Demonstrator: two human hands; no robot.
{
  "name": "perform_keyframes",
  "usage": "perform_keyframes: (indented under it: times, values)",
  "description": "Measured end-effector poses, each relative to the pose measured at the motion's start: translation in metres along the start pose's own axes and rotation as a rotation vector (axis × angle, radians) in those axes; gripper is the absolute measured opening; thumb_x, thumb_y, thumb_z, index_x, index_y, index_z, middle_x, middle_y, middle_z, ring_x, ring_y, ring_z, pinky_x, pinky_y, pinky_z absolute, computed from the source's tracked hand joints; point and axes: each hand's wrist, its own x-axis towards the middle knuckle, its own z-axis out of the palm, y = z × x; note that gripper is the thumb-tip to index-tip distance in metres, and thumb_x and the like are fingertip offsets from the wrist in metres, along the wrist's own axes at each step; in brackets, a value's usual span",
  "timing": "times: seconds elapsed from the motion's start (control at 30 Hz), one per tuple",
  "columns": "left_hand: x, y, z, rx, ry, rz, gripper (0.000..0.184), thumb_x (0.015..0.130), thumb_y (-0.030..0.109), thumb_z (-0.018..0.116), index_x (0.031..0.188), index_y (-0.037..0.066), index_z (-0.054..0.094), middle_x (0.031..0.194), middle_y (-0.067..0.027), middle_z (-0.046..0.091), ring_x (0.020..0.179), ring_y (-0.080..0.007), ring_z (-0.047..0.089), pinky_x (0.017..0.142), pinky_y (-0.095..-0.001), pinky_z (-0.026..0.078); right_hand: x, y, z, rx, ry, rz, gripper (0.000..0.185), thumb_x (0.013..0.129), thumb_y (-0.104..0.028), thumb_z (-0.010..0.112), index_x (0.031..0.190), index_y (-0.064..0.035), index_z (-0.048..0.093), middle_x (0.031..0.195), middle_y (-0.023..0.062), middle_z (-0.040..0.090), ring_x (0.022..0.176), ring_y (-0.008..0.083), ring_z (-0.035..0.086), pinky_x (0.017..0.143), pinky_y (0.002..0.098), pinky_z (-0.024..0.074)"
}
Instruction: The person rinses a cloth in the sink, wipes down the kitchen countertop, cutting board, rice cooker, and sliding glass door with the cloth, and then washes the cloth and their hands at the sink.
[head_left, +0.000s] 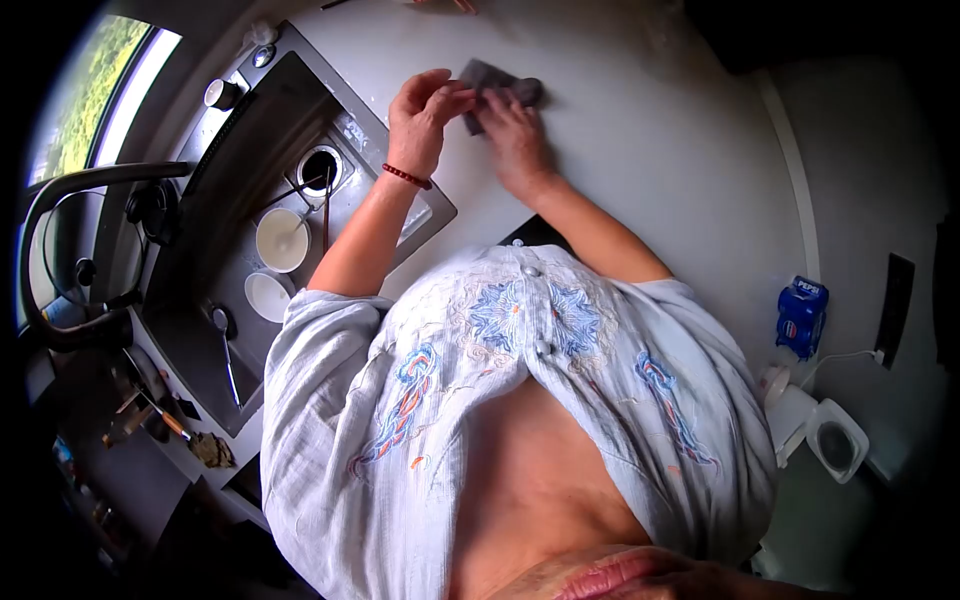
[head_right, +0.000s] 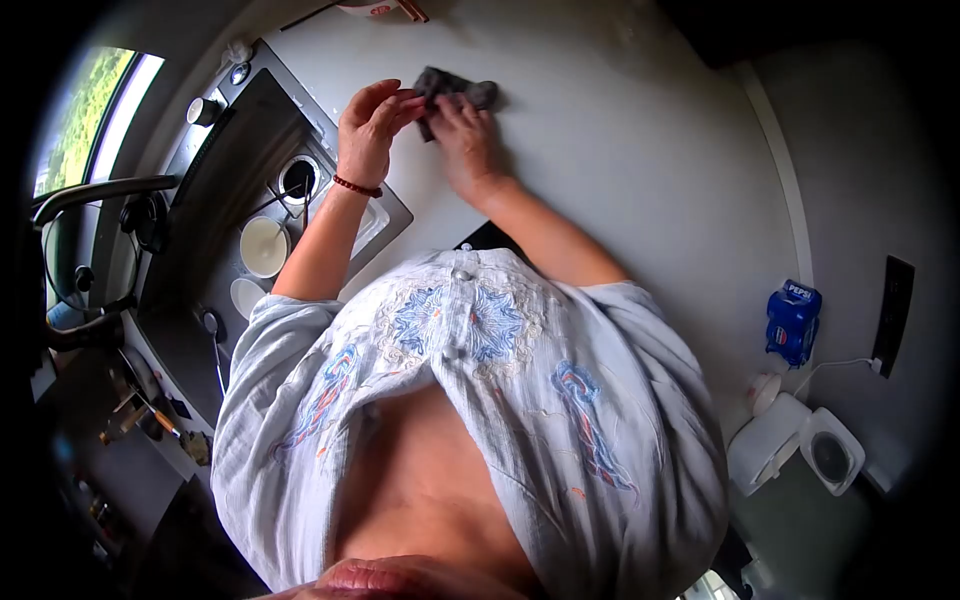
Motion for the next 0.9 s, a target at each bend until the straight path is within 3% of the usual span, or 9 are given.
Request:
perform_keyframes:
  times: [0.07,0.17,0.3,0.37,0.43,0.5,0.63,0.77,0.9]
  values:
    - [-0.021,0.011,-0.008,0.039,-0.007,0.054,0.018,0.09,0.002,0.047,0.106,-0.005,0.05,0.098,-0.0146,0.059,0.089,-0.0221,0.063,0.08,-0.03,0.052,0.013,-0.042,0.004,0.429,-0.051,-0.075,0.029,0.074,0.005,0.051,0.101,-0.0021,0.058,0.108,0.0188,0.055,0.106,0.0364,0.049,0.089,0.0422,0.0403]
    - [-0.042,0.036,-0.022,0.196,-0.003,0.253,0.017,0.09,-0.002,0.044,0.106,-0.005,0.05,0.1,-0.0138,0.059,0.092,-0.0218,0.062,0.082,-0.0303,0.051,0.01,-0.056,-0.013,0.71,0.014,0.131,0.032,0.078,0.01,0.045,0.106,-0.0002,0.057,0.109,0.0172,0.058,0.106,0.0309,0.054,0.091,0.0327,0.0425]
    - [-0.056,0.043,-0.03,0.296,-0.064,0.349,0.019,0.091,-0.002,0.042,0.109,-0.005,0.049,0.107,-0.0147,0.057,0.096,-0.0232,0.06,0.084,-0.0333,0.051,-0.037,0.004,-0.099,0.541,0.218,0.233,0.033,0.073,0.014,0.037,0.099,0.0023,0.056,0.12,0.0192,0.051,0.104,0.0283,0.055,0.086,0.033,0.0447]
    - [-0.057,0.022,-0.029,0.355,-0.156,0.261,0.021,0.089,-0.005,0.042,0.109,-0.005,0.049,0.105,-0.0127,0.057,0.095,-0.0201,0.06,0.082,-0.0307,0.05,-0.075,0.041,-0.116,0.274,0.008,0.39,0.022,0.074,0.005,0.042,0.091,0.0012,0.055,0.127,0.0224,0.045,0.112,0.0349,0.049,0.091,0.0361,0.0421]
    - [-0.064,0.016,-0.016,0.456,-0.225,0.108,0.021,0.087,-0.005,0.045,0.107,-0.004,0.049,0.104,-0.0104,0.057,0.092,-0.0165,0.06,0.08,-0.0278,0.049,-0.108,0.055,-0.095,0.063,-0.162,0.261,0.023,0.071,0.0,0.047,0.093,-0.0021,0.055,0.137,0.0252,0.032,0.129,0.0446,0.024,0.105,0.0511,0.0176]
    - [-0.066,0.013,-0.012,0.655,-0.331,0.322,0.024,0.083,-0.004,0.051,0.106,0.0,0.052,0.106,-0.0144,0.055,0.093,-0.0211,0.059,0.076,-0.0281,0.048,-0.085,0.018,-0.084,0.129,-0.299,0.19,0.024,0.07,-0.005,0.051,0.094,-0.0054,0.055,0.139,0.0231,0.029,0.131,0.0454,0.016,0.104,0.0576,0.0098]
    - [-0.065,0.012,-0.037,0.786,-0.197,0.476,0.026,0.081,-0.004,0.053,0.107,0.001,0.053,0.11,-0.0153,0.053,0.092,-0.0254,0.058,0.075,-0.0303,0.048,-0.021,-0.031,-0.034,0.17,-0.485,-0.068,0.03,0.073,-0.011,0.058,0.102,-0.0095,0.052,0.142,0.0174,0.026,0.133,0.0434,0.013,0.104,0.0579,0.009]
    - [-0.057,0.029,-0.082,0.897,0.028,0.543,0.028,0.08,-0.003,0.055,0.108,0.001,0.053,0.114,-0.0163,0.052,0.099,-0.0315,0.054,0.083,-0.0336,0.045,0.06,-0.05,0.029,0.092,-0.441,-0.195,0.052,0.075,-0.017,0.063,0.121,-0.0145,0.038,0.144,0.014,0.02,0.132,0.0421,0.013,0.104,0.0561,0.0114]
    - [-0.052,0.047,-0.109,0.917,0.213,0.514,0.027,0.079,-0.003,0.055,0.106,0.001,0.055,0.114,-0.0162,0.052,0.103,-0.0308,0.053,0.087,-0.0338,0.042,0.149,-0.067,0.1,-0.015,-0.399,-0.129,0.056,0.08,-0.03,0.058,0.128,-0.0171,0.033,0.145,0.0125,0.018,0.132,0.0427,0.014,0.105,0.0554,0.0122]
